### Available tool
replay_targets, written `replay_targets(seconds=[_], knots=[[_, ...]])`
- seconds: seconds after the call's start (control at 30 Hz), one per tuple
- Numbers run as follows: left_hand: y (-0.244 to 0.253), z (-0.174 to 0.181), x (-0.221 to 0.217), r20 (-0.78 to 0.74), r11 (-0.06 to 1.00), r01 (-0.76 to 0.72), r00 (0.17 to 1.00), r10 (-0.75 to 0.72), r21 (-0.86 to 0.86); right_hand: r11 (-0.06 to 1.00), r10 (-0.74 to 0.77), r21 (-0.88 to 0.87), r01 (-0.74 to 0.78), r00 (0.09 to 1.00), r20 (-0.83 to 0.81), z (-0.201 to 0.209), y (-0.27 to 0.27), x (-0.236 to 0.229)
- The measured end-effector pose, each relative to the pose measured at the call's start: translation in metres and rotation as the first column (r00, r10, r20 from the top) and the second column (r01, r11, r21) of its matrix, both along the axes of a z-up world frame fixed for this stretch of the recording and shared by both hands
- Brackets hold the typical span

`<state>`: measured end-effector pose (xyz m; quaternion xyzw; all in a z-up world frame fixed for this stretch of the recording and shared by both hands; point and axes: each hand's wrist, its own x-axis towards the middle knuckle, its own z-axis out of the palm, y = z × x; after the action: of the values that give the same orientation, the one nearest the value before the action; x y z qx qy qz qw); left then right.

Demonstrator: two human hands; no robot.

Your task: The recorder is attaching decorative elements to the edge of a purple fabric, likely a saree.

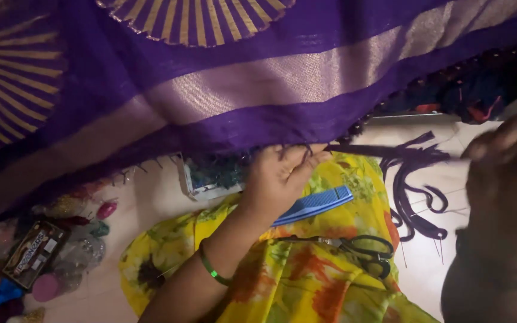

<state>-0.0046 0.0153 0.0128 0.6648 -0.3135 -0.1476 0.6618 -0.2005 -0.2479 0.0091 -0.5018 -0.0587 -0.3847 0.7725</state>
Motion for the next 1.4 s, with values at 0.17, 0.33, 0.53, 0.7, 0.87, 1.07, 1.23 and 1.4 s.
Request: replay_targets(seconds=[0.17,0.33,0.53,0.7,0.87,1.07,1.23,1.4], knots=[[0.008,0.01,0.001,0.831,0.969,-0.245,0.532,0.165,-0.036,0.971,0.225,0.005,-0.239,0.91,-0.347,-0.043,0.053,0.006],[-0.013,-0.018,-0.017,0.4,0.987,-0.122,0.903,0.155,-0.106,0.944,0.32,0.094,-0.318,0.799,-0.509,-0.08,0.126,0.018],[-0.013,-0.034,-0.019,-0.568,0.929,0.002,0.79,-0.228,-0.37,0.827,-0.214,-0.56,-0.04,0.9,-0.38,-0.032,0.122,0.059],[-0.018,-0.04,-0.03,-0.468,0.984,-0.041,0.883,-0.044,-0.171,0.979,0.063,-0.147,-0.142,0.893,-0.445,0.0,0.107,0.115],[-0.002,-0.058,-0.017,0.084,0.987,-0.153,0.984,0.156,-0.039,0.965,0.241,0.015,-0.262,0.864,-0.442,-0.025,0.106,0.126],[-0.004,0.002,0.003,-0.171,0.979,0.044,0.982,-0.079,-0.2,0.912,0.409,0.155,-0.379,0.854,-0.32,-0.032,0.117,0.111],[-0.016,-0.004,0.012,-0.538,0.982,0.154,0.822,-0.186,-0.105,0.911,0.405,0.125,-0.394,0.788,-0.463,-0.038,0.111,0.095],[-0.019,0.005,0.01,-0.233,0.998,0.007,0.972,-0.023,-0.068,0.871,0.488,0.25,-0.422,0.702,-0.519,-0.034,0.095,0.084]])
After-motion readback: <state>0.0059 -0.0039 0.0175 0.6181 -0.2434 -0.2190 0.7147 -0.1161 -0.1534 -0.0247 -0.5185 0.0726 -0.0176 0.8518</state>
